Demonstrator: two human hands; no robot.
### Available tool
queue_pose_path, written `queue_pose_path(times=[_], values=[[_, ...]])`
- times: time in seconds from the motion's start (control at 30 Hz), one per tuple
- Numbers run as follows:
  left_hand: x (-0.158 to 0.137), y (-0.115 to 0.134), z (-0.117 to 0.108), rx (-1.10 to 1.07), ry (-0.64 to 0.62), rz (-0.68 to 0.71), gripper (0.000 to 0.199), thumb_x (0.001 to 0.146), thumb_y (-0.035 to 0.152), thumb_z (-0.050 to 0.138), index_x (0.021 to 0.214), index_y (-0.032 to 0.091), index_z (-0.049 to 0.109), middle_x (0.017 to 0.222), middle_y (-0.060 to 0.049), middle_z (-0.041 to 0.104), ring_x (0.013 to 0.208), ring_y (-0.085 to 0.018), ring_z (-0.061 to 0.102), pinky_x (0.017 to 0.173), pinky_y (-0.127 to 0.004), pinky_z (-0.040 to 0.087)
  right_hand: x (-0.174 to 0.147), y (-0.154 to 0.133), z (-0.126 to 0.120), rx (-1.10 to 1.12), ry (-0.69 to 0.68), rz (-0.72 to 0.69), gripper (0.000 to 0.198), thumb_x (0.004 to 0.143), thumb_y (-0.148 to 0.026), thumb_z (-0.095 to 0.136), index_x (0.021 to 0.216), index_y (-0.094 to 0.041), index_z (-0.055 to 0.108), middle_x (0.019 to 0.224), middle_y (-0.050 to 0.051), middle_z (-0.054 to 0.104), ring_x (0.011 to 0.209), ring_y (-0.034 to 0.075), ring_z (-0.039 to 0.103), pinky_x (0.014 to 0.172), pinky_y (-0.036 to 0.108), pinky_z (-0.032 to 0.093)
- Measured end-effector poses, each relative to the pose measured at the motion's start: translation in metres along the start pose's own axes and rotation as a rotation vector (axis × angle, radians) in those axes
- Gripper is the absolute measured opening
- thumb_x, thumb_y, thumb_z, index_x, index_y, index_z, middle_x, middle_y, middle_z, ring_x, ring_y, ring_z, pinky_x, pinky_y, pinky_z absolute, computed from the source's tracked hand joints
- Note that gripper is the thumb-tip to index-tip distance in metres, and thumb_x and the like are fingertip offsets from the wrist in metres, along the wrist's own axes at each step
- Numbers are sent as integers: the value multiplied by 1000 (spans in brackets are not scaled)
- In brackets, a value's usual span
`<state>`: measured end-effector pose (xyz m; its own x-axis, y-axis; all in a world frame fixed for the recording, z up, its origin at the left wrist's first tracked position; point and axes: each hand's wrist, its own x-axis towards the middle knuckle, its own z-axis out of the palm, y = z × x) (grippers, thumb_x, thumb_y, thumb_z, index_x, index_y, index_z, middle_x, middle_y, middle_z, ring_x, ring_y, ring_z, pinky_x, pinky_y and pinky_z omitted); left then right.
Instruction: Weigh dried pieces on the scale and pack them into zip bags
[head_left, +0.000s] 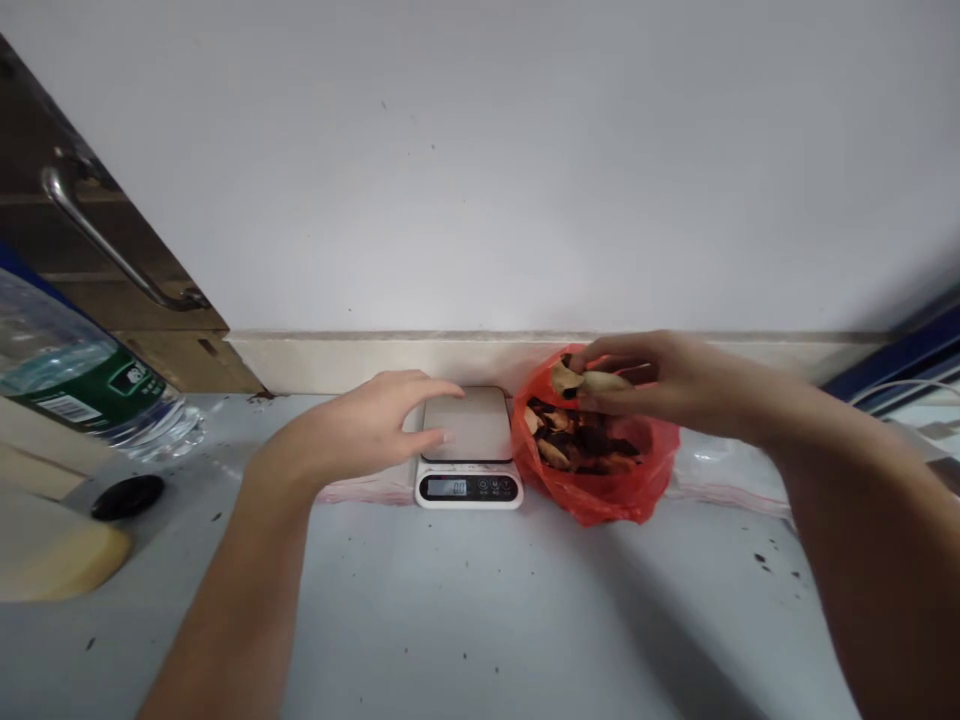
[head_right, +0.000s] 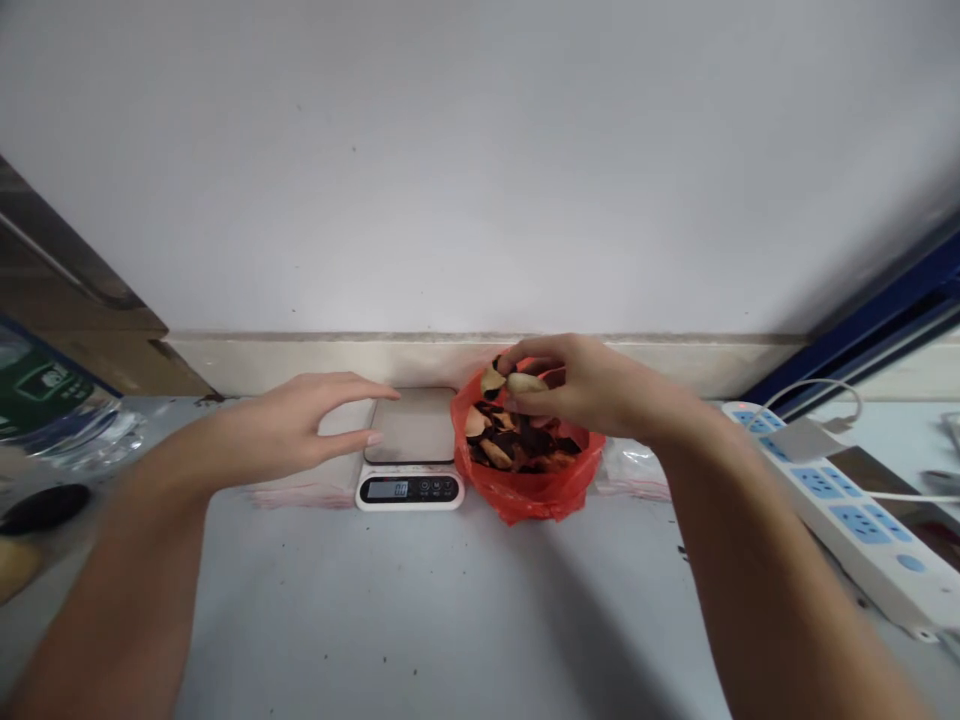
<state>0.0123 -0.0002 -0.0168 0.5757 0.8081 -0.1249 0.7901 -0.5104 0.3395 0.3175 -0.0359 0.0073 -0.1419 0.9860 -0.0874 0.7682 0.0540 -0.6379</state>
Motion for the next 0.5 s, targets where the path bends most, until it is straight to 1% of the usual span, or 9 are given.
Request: queue_pose_path(times=[0.1, 0.2, 0.27, 0.33, 0.4, 0.5], values=[[-2, -9, -2, 35, -79, -63, 62, 96, 58, 54, 151, 31, 56, 154, -10, 60, 136, -32, 61, 104, -42, 53, 11, -24, 14, 96, -13, -94, 28, 80, -41, 70, 101, -24, 77, 89, 3, 78, 81, 22, 73, 66, 29, 56], [-1, -12, -6, 36, -160, -138, 67, 94, 60, 54, 155, 31, 52, 157, -11, 58, 136, -33, 61, 102, -43, 53, 25, -47, 35, 149, -72, -170, 22, 84, -29, 67, 103, -23, 76, 88, 2, 77, 76, 18, 71, 66, 27, 54], [1, -12, -8, 28, -212, -201, 69, 95, 60, 54, 157, 31, 48, 160, -11, 54, 139, -33, 59, 105, -43, 52, 35, -59, 50, 109, -130, -142, 24, 85, -20, 65, 106, -22, 76, 83, 1, 76, 70, 15, 68, 62, 24, 49], [5, -13, -8, 21, -259, -268, 72, 95, 58, 55, 161, 32, 42, 163, -10, 50, 141, -31, 57, 109, -41, 50, 45, -68, 65, -3, -172, -64, 27, 84, -12, 63, 106, -22, 76, 79, -1, 74, 65, 13, 63, 58, 22, 44], [10, -14, -4, 11, -298, -306, 74, 96, 54, 56, 164, 31, 37, 165, -9, 48, 142, -29, 56, 111, -39, 48, 55, -71, 78, -123, -192, -2, 32, 82, -5, 61, 104, -21, 78, 82, 0, 75, 65, 12, 60, 57, 21, 40], [16, -16, 5, 18, -329, -260, 74, 96, 48, 59, 164, 27, 36, 166, -10, 46, 146, -29, 52, 116, -38, 44, 63, -68, 91, -188, -208, 9, 33, 80, 0, 56, 94, -19, 79, 87, 3, 77, 71, 13, 63, 61, 21, 41]])
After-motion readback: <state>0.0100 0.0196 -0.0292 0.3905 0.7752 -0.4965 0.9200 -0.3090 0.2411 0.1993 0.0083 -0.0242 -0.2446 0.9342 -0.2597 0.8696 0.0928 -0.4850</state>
